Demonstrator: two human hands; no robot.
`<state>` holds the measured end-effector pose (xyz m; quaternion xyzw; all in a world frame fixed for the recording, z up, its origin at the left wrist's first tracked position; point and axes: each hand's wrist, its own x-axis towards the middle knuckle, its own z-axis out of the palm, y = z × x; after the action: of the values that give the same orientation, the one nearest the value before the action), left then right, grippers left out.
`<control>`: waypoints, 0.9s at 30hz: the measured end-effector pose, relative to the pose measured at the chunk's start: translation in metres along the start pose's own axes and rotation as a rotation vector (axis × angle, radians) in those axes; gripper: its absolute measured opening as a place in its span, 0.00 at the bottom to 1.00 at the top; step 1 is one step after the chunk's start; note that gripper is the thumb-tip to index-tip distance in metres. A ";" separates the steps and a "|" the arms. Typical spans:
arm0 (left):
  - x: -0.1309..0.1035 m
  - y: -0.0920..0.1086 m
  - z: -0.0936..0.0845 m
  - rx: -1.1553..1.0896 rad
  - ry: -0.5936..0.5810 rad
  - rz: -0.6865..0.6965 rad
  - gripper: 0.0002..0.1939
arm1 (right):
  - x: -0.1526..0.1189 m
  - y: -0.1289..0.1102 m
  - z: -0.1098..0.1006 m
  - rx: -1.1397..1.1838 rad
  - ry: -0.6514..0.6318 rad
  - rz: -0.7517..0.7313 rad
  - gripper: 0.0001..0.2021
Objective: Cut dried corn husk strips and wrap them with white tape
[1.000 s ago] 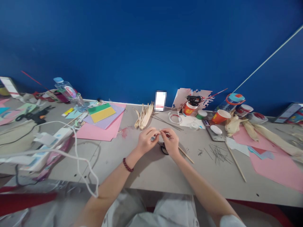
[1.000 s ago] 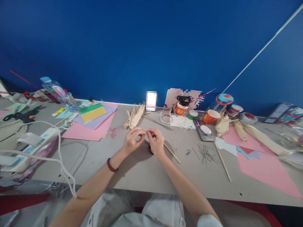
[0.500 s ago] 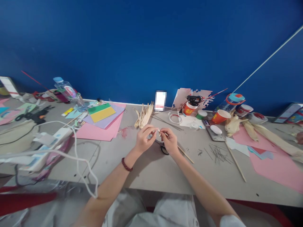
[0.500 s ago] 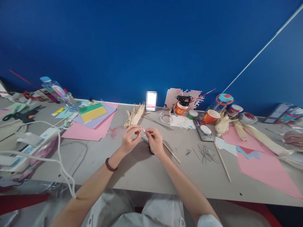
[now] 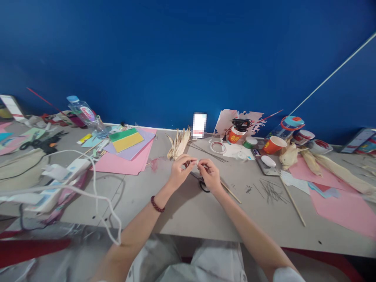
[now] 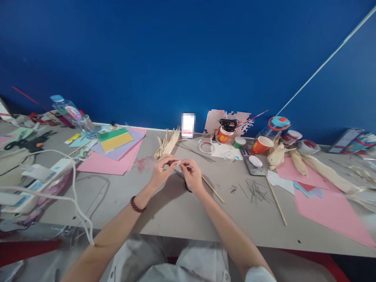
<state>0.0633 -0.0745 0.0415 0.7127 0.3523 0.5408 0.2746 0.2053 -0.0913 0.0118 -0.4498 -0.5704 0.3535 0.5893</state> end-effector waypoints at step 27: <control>-0.001 0.001 0.001 -0.035 -0.016 -0.002 0.07 | 0.002 0.000 -0.001 -0.060 0.048 -0.039 0.07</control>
<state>0.0640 -0.0764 0.0418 0.7118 0.3415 0.5406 0.2905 0.2064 -0.0901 0.0127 -0.4646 -0.5750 0.3138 0.5959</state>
